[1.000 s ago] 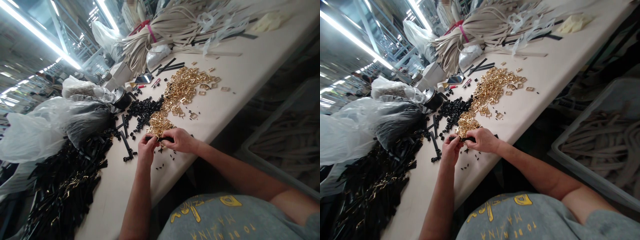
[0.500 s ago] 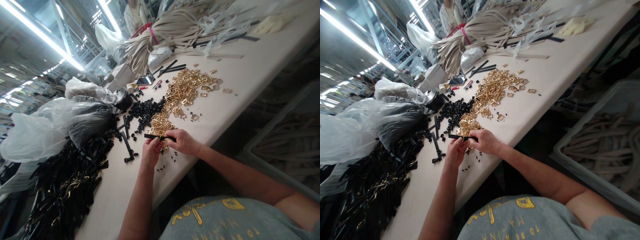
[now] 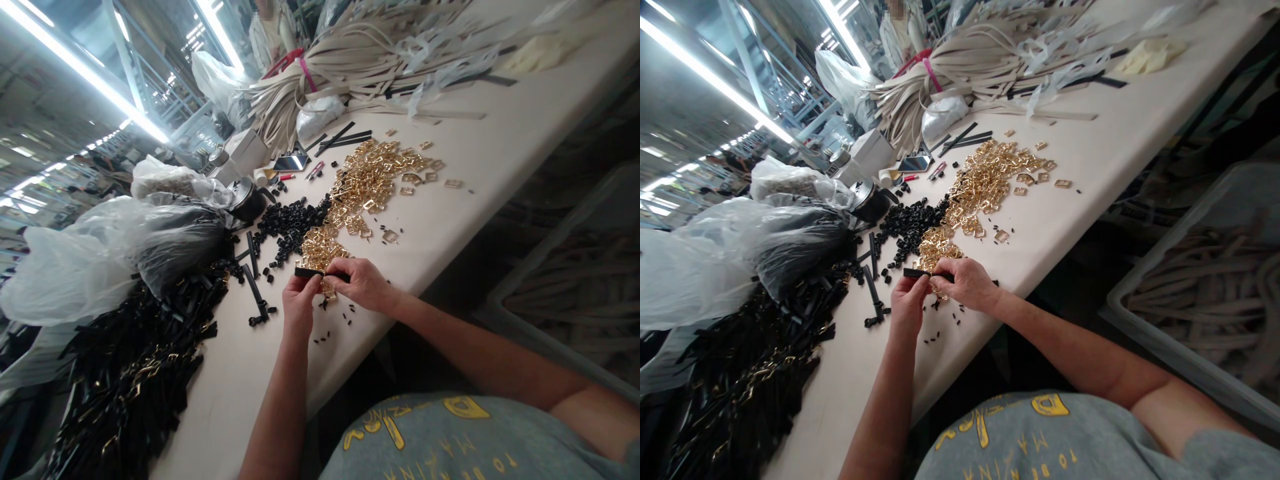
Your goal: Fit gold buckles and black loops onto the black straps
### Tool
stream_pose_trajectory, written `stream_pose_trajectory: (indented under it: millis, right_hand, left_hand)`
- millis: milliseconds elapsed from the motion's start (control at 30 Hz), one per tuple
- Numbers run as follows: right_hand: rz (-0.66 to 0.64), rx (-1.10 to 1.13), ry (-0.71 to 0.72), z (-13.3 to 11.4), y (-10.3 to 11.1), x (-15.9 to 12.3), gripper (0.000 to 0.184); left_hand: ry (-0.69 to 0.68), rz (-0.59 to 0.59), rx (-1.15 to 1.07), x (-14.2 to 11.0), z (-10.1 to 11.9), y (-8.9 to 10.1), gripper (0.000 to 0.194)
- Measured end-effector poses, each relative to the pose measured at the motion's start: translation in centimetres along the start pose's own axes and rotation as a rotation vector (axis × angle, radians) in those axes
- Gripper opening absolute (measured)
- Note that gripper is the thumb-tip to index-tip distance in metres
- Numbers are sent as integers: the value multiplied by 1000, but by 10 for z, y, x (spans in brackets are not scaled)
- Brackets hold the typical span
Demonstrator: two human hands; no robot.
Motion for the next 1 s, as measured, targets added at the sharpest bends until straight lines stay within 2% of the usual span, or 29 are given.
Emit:
stream_pose_trajectory:
  millis: [167, 300, 467, 567, 700, 1000]
  right_hand:
    - [74, -20, -16, 1, 2, 1, 19]
    - [89, -20, -44, 4, 3, 3, 25]
    - [51, 27, -39, 0, 7, 3, 27]
    - [-10, 35, -45, -6, 9, 3, 28]
    - [-109, 61, -88, -11, 11, 3, 25]
    - [-302, -22, -105, -9, 11, 7, 24]
  left_hand:
    - [-128, 62, 60, -3, 8, 3, 34]
    - [-192, 56, 59, -8, 13, 3, 31]
    - [-99, -84, -128, -7, 12, -1, 47]
    - [-43, -192, -96, -9, 11, -7, 32]
    - [44, -379, -14, -16, 8, -16, 44]
    - [62, -397, -32, -13, 8, -12, 41]
Point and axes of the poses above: each hand's wrist, its own x-axis towards the middle knuckle, its own y-axis out of the back of the hand, z = x × y, the point moved 6 cm from there along x, towards the middle knuckle, and after that the axes turned 15 degrees about x, right-handed, at the moved point
